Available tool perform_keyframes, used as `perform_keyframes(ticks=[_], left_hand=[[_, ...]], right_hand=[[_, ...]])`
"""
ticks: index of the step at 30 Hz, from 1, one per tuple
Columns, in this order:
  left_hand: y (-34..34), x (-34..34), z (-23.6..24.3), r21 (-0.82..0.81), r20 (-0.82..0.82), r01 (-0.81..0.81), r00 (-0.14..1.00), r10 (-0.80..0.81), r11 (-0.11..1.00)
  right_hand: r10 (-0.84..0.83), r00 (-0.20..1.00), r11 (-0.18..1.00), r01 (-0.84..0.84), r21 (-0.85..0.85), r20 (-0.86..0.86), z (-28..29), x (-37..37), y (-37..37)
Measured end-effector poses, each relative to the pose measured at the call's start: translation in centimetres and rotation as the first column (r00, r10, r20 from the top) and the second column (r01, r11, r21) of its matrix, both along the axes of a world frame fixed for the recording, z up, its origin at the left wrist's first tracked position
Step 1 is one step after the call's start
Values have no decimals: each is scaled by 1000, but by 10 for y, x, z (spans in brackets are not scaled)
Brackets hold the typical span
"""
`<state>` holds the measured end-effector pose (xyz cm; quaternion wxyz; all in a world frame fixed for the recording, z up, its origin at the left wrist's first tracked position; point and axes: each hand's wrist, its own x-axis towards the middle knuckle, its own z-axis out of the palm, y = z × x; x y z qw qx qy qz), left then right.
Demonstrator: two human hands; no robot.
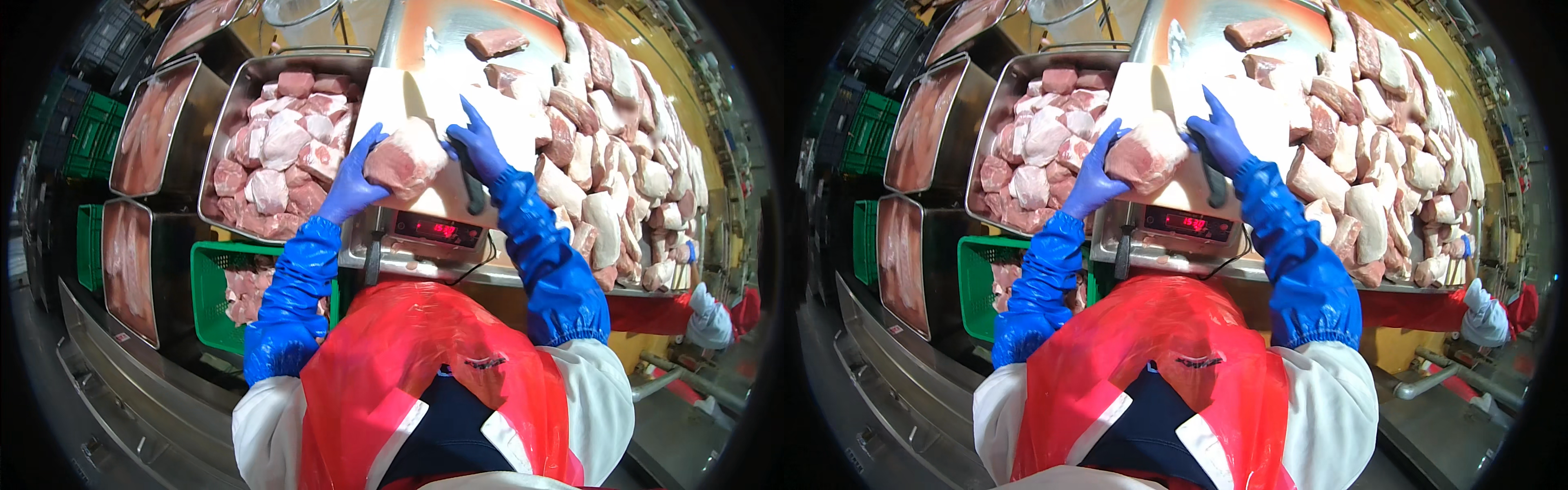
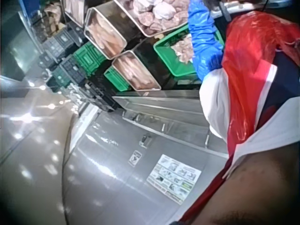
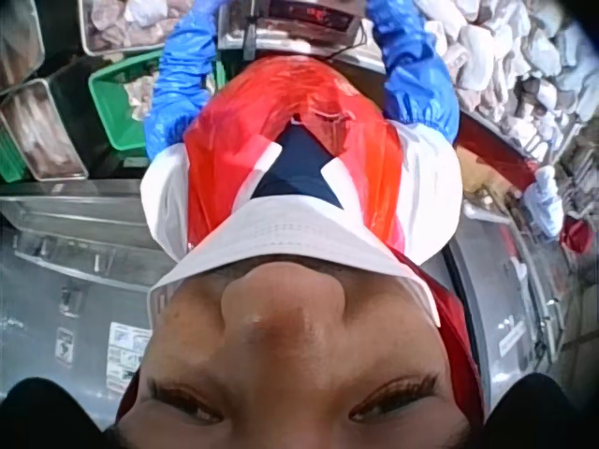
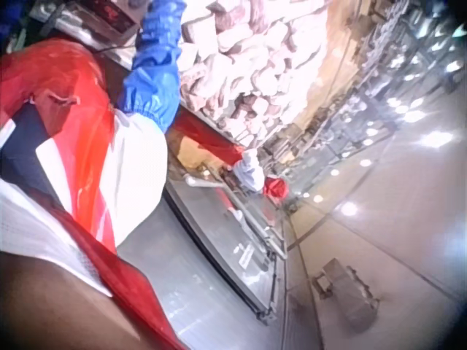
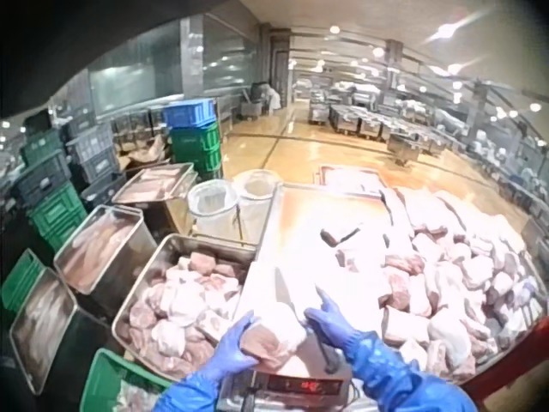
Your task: The person cuts large pieces of raw meat on a cutting board using a knife, trimming fat and separating portions. The cut pieces are placed into a green basket while the process continues with additional meat pieces.
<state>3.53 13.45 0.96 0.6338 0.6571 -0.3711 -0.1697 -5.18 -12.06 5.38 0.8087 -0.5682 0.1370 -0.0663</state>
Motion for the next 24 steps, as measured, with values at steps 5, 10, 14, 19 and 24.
perform_keyframes(ticks=[5, 10, 14, 19, 24], left_hand=[[32, 13, -4, -15, 158, -268, 951, 267, 963], [93, 35, 2, -105, -284, -343, 910, 303, 933], [101, 54, 29, -185, -173, -406, 910, 377, 895], [91, 45, 48, -54, -58, -424, 905, 421, 904], [106, 41, 31, 187, -75, -423, 894, 442, 887]], right_hand=[[-422, 896, 888, 375, -267, -142, 11, -58, -21], [-432, 894, 849, 448, -280, 120, 33, -90, -63], [-509, 842, 771, 539, -339, 179, 58, -105, -61], [-534, 834, 763, 546, -345, 139, 63, -136, -57], [-559, 814, 759, 578, -299, 155, 50, -161, -87]])
